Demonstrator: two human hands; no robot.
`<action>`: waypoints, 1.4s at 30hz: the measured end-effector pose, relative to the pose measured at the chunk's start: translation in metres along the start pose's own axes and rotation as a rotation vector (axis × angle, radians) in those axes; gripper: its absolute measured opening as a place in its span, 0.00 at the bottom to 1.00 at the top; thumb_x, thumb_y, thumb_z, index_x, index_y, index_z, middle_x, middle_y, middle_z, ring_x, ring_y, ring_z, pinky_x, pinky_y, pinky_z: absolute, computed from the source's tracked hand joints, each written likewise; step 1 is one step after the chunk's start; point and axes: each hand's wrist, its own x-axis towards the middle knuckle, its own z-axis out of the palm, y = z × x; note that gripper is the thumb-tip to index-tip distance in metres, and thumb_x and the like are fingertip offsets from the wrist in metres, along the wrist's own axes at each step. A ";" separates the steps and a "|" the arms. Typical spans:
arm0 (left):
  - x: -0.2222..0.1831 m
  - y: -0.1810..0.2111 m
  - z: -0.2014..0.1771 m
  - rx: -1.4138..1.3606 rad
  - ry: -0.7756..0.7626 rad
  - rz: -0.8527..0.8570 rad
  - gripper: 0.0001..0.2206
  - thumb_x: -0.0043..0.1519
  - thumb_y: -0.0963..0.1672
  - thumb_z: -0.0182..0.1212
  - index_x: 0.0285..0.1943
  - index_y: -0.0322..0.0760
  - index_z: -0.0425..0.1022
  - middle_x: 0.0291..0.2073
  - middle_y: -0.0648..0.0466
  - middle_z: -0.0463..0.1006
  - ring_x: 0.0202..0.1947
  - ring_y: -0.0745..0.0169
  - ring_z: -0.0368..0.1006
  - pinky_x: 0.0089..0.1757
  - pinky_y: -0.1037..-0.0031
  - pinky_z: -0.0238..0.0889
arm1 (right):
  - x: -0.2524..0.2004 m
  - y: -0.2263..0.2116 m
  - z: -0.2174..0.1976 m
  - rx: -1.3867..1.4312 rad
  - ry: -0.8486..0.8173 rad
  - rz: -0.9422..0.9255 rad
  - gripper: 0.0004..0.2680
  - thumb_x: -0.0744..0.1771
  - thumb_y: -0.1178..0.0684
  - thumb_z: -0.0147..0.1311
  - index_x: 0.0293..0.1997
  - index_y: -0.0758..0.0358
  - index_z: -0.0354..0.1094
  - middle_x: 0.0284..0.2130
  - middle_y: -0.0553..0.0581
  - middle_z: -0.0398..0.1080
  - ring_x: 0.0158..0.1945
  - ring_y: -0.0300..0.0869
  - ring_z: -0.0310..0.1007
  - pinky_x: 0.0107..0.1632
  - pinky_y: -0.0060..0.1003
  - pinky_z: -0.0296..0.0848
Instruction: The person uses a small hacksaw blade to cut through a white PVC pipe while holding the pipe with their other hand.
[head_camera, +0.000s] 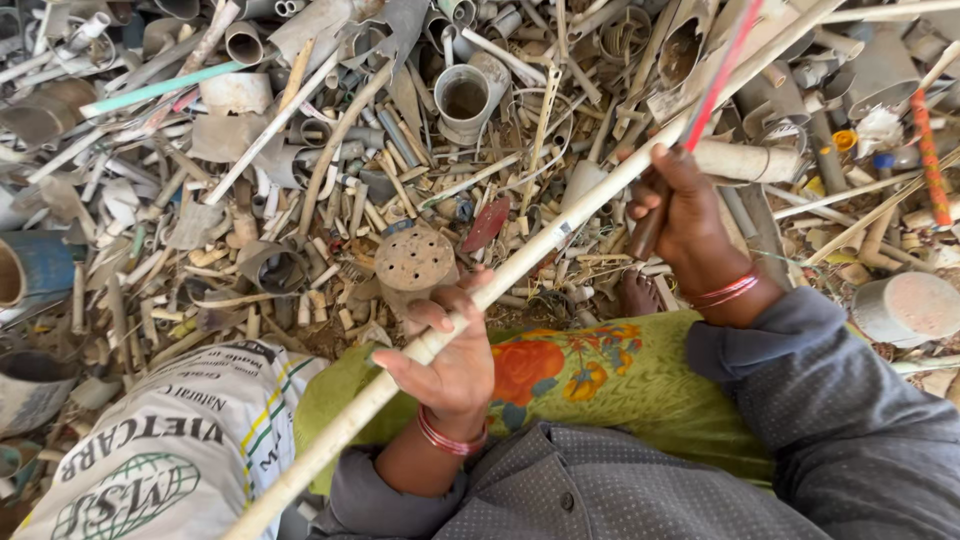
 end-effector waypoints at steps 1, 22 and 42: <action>-0.006 0.004 0.004 0.008 0.032 -0.049 0.30 0.71 0.64 0.36 0.46 0.41 0.72 0.41 0.49 0.77 0.54 0.50 0.73 0.65 0.55 0.58 | -0.005 -0.004 0.004 0.035 0.003 -0.009 0.10 0.70 0.51 0.59 0.51 0.57 0.58 0.45 0.61 0.75 0.26 0.32 0.61 0.30 0.29 0.69; 0.033 0.087 0.106 1.478 -0.641 0.061 0.14 0.66 0.44 0.67 0.60 0.40 0.75 0.52 0.55 0.79 0.52 0.54 0.76 0.54 0.66 0.69 | -0.063 -0.046 0.039 0.136 -0.165 -0.191 0.10 0.74 0.52 0.56 0.59 0.59 0.59 0.44 0.59 0.73 0.34 0.36 0.64 0.38 0.34 0.69; 0.033 0.038 0.129 1.640 -0.513 0.044 0.19 0.62 0.44 0.71 0.54 0.38 0.65 0.41 0.53 0.78 0.33 0.52 0.76 0.36 0.64 0.70 | -0.086 -0.056 0.038 0.119 -0.235 -0.262 0.10 0.75 0.54 0.55 0.60 0.60 0.58 0.41 0.60 0.70 0.34 0.38 0.67 0.41 0.35 0.71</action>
